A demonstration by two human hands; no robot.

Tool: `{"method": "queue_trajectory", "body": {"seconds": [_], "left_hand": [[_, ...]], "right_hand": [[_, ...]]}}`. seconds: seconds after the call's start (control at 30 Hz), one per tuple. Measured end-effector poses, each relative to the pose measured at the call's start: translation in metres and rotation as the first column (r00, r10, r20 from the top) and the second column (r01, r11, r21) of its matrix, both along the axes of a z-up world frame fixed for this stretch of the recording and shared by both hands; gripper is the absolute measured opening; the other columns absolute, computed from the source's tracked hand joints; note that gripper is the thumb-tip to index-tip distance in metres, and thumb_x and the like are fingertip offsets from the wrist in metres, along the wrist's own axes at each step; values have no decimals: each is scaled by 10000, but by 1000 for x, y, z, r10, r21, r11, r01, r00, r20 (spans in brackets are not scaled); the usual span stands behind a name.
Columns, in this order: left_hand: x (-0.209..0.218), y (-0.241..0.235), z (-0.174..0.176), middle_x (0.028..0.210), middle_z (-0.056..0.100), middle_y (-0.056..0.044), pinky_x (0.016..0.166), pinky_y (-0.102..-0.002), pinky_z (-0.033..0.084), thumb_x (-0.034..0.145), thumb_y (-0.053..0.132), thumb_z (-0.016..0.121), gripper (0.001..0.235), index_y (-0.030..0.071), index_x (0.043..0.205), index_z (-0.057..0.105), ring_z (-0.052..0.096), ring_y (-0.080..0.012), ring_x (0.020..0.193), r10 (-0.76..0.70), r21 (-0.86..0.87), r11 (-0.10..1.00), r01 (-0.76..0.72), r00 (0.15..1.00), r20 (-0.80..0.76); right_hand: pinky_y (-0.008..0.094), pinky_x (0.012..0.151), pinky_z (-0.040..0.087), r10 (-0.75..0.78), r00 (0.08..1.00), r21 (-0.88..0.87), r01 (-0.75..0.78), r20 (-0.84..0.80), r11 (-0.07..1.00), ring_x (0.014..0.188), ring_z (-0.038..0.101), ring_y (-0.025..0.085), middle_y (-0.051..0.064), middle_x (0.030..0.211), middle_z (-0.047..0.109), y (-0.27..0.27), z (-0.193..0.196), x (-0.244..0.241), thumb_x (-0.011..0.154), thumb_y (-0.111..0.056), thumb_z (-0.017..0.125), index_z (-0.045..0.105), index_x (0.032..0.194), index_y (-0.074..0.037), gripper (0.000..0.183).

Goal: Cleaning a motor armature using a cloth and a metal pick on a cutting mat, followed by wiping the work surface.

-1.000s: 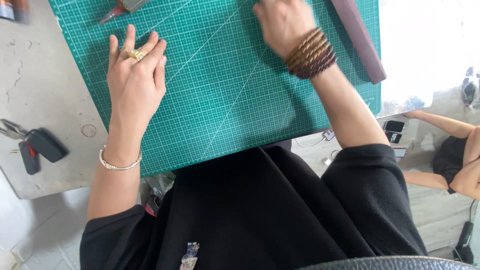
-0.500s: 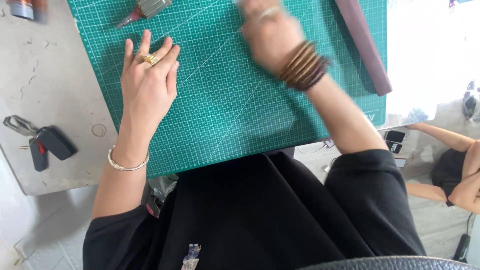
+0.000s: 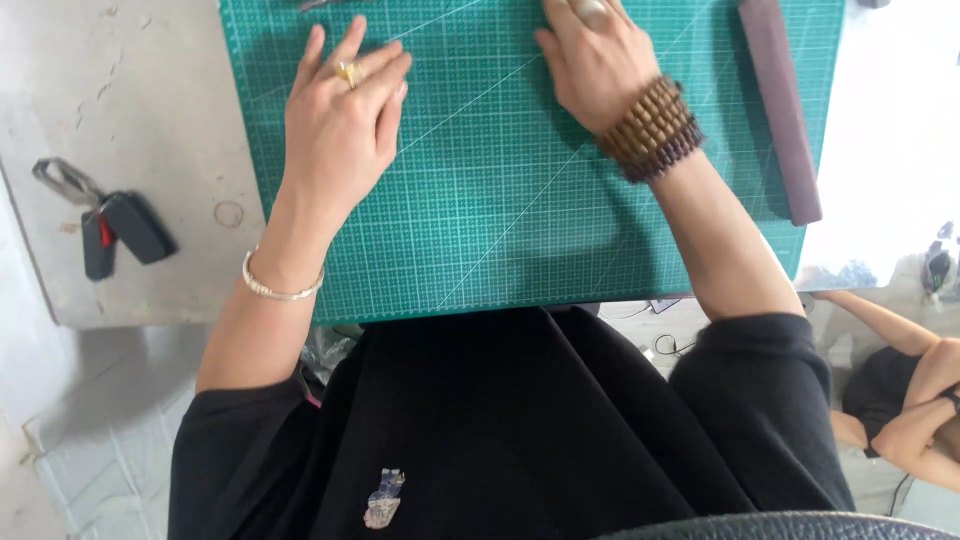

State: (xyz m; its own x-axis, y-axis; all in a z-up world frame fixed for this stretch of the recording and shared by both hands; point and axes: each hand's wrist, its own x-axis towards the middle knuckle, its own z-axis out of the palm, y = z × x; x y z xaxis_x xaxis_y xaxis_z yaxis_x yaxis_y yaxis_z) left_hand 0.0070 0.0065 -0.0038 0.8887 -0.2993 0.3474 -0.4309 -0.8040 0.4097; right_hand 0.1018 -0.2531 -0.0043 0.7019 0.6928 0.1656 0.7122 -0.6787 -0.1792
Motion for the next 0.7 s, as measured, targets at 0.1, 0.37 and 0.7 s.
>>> {"method": "queue_trajectory", "body": {"seconds": [0.1,0.37,0.7], "left_hand": [[4,6,7,1109,699,-173,1004,-518,377,1001,37,540,213,-54,1103,704,581,-381,1123,42,-84,996,-32,992,119],[0,30,14,542,340,-33,450,-294,199,1050,104,549,200,21,1080,729,227,-156,460,241,-292,945,-148,919,311],[-1,34,-14,546,395,-43,578,-351,315,1078,104,563,446,51,669,392,352,-211,496,165,-211,970,-118,961,220]], "right_hand": [[380,437,509,12,1000,-22,-11,19,1000,538,589,265,80,664,603,37,-2,-6,978,-151,580,568,1075,-46,144],[391,1075,441,393,919,7,-393,12,919,1264,522,335,213,1387,442,38,7,-122,949,-181,639,434,1358,-7,490],[414,1001,473,362,932,-51,-363,-23,931,1205,551,307,191,1299,546,-49,37,-202,921,-342,621,525,1266,27,514]]}}
